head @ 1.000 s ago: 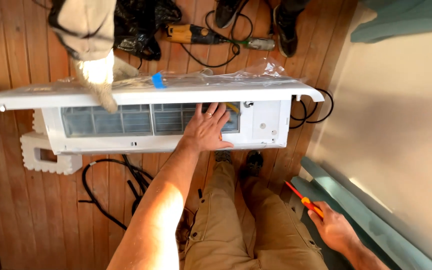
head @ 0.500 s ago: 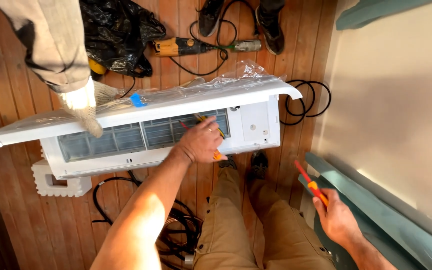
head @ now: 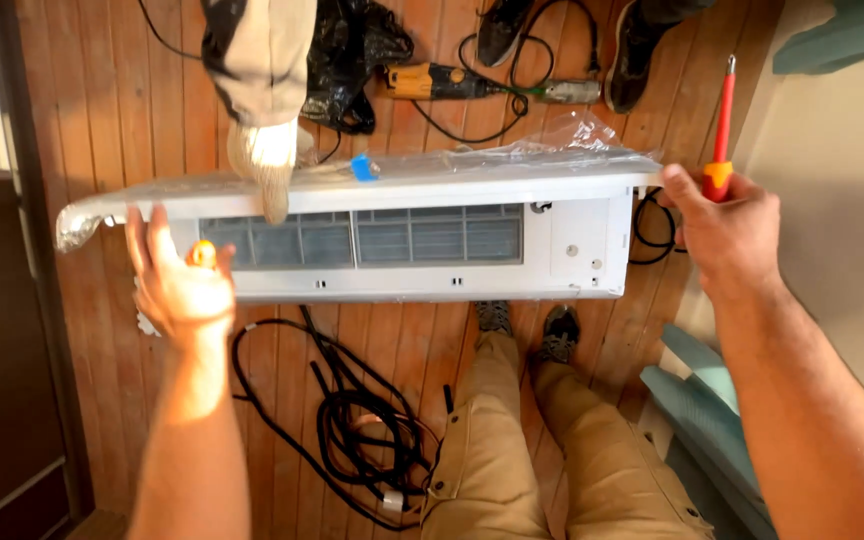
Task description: Connecting electrical wiring and insulating copper pipes for an indoor air conditioner unit.
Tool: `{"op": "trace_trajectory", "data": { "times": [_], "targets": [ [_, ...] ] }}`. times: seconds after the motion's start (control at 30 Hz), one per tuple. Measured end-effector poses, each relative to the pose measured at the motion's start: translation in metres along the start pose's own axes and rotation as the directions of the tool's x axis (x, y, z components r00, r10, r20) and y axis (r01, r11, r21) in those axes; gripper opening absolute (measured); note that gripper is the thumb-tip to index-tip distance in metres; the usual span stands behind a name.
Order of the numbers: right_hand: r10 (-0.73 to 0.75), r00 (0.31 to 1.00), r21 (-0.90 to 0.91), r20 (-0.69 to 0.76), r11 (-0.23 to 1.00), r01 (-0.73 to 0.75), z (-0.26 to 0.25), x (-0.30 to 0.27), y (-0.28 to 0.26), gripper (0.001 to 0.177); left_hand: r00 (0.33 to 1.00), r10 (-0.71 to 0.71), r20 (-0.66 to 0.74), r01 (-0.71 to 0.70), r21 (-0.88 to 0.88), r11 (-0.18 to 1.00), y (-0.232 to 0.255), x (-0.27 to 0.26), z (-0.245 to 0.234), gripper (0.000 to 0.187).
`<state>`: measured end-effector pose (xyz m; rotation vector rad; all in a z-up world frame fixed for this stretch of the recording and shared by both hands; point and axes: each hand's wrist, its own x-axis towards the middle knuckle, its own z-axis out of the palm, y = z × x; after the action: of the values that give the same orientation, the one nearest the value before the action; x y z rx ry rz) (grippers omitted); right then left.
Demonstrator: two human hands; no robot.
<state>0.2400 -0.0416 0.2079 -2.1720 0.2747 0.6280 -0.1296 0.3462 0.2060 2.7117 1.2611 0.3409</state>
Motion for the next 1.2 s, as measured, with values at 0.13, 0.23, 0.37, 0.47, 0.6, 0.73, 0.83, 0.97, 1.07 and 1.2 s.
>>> {"op": "trace_trajectory", "data": {
  "times": [0.13, 0.23, 0.37, 0.47, 0.6, 0.73, 0.83, 0.97, 1.07, 1.2],
  "targets": [
    [-0.062, 0.996, -0.059, 0.069, 0.996, 0.066, 0.007, -0.012, 0.025, 0.032, 0.97, 0.192, 0.152, -0.199, 0.034, 0.979, -0.06, 0.01, 0.033, 0.088],
    [-0.092, 0.994, 0.037, 0.059, 0.995, 0.09, 0.0, -0.016, 0.064, 0.042, 0.976, 0.081, 0.201, -0.093, 0.05, 0.994, -0.051, -0.006, 0.039, 0.08],
    [-0.024, 0.991, 0.171, 0.133, 0.985, 0.001, -0.002, -0.032, 0.094, 0.037, 0.925, -0.219, 0.31, 0.214, 0.051, 0.976, -0.04, -0.051, 0.049, 0.067],
    [0.012, 0.989, 0.281, 0.147, 0.958, -0.054, 0.009, -0.05, 0.097, 0.025, 0.969, -0.155, 0.191, 0.147, 0.053, 0.988, -0.039, -0.081, 0.059, 0.062],
    [0.065, 0.992, 0.381, 0.104, 0.919, -0.1, 0.012, -0.047, 0.135, 0.011, 0.957, -0.194, 0.215, 0.177, 0.096, 0.979, -0.042, -0.085, 0.067, 0.057],
    [0.15, 0.979, 0.48, -0.139, 0.875, -0.067, 0.01, -0.031, 0.132, 0.01, 0.901, -0.24, 0.361, 0.184, 0.182, 0.966, -0.052, -0.1, 0.07, 0.059],
    [0.2, 0.976, 0.661, 0.088, 0.721, -0.207, 0.016, -0.035, 0.127, 0.029, 0.885, -0.248, 0.393, 0.165, 0.235, 0.958, -0.065, -0.123, 0.083, 0.053],
    [0.045, 0.997, -0.161, -0.055, 0.985, -0.054, 0.037, -0.033, 0.112, 0.046, 0.899, -0.246, 0.362, 0.196, 0.17, 0.966, -0.064, -0.131, 0.095, 0.06],
    [-0.052, 0.998, -0.63, -0.045, 0.777, 0.012, 0.057, -0.037, 0.099, 0.062, 0.823, -0.403, 0.401, 0.358, 0.185, 0.915, -0.042, -0.116, 0.084, 0.074],
    [-0.087, 0.996, -0.76, 0.009, 0.647, 0.063, 0.071, -0.028, 0.127, 0.081, 0.767, -0.547, 0.335, 0.507, 0.207, 0.837, -0.055, -0.128, 0.133, 0.097]
  ]
}}
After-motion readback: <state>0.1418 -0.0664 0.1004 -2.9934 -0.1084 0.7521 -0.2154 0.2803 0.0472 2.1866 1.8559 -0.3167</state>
